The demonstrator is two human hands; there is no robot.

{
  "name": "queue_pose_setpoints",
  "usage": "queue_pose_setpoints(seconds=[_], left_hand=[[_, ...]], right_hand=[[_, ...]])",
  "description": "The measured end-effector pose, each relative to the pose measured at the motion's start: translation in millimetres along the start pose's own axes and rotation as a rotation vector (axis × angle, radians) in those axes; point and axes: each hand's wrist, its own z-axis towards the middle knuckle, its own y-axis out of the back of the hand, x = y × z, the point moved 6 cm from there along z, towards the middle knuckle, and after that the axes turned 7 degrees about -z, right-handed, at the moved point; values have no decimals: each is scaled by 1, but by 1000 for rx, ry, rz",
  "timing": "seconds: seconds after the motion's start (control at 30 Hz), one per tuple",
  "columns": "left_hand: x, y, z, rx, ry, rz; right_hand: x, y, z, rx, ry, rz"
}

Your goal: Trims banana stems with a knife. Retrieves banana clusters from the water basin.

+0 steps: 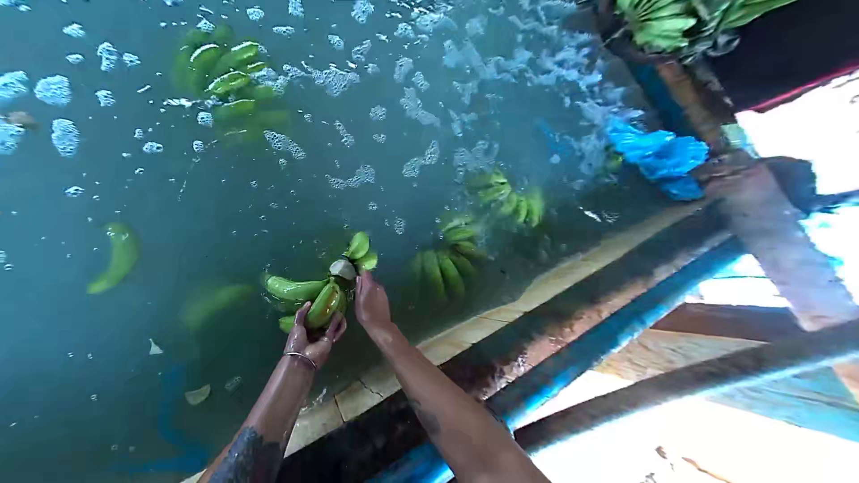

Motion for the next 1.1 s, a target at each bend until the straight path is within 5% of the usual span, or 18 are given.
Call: queue_pose_setpoints(seconds=[0.17,0.33,0.43,0.6,0.73,0.93,1.1], left_hand=[[-12,2,-14,56,-47,16],[-29,-2,-5,100,-134,-48],[-34,13,-8,115,-188,-39],[-46,8,-9,118,-290,-59],[-62,19,-9,100,-331,-26],[-60,18,-24,42,-280,-92],[-66,23,-29,37,-254,-75]], right_hand=[[13,2,-4,85,97,164],[14,-1,-36,440,-55,667],[6,-23,-41,451,-99,853],[6,-36,-7,126,-116,695],[6,-14,-15,-148,165,484],[66,-14,16,-50,288,-10],[72,-39,-3,64,333,159]])
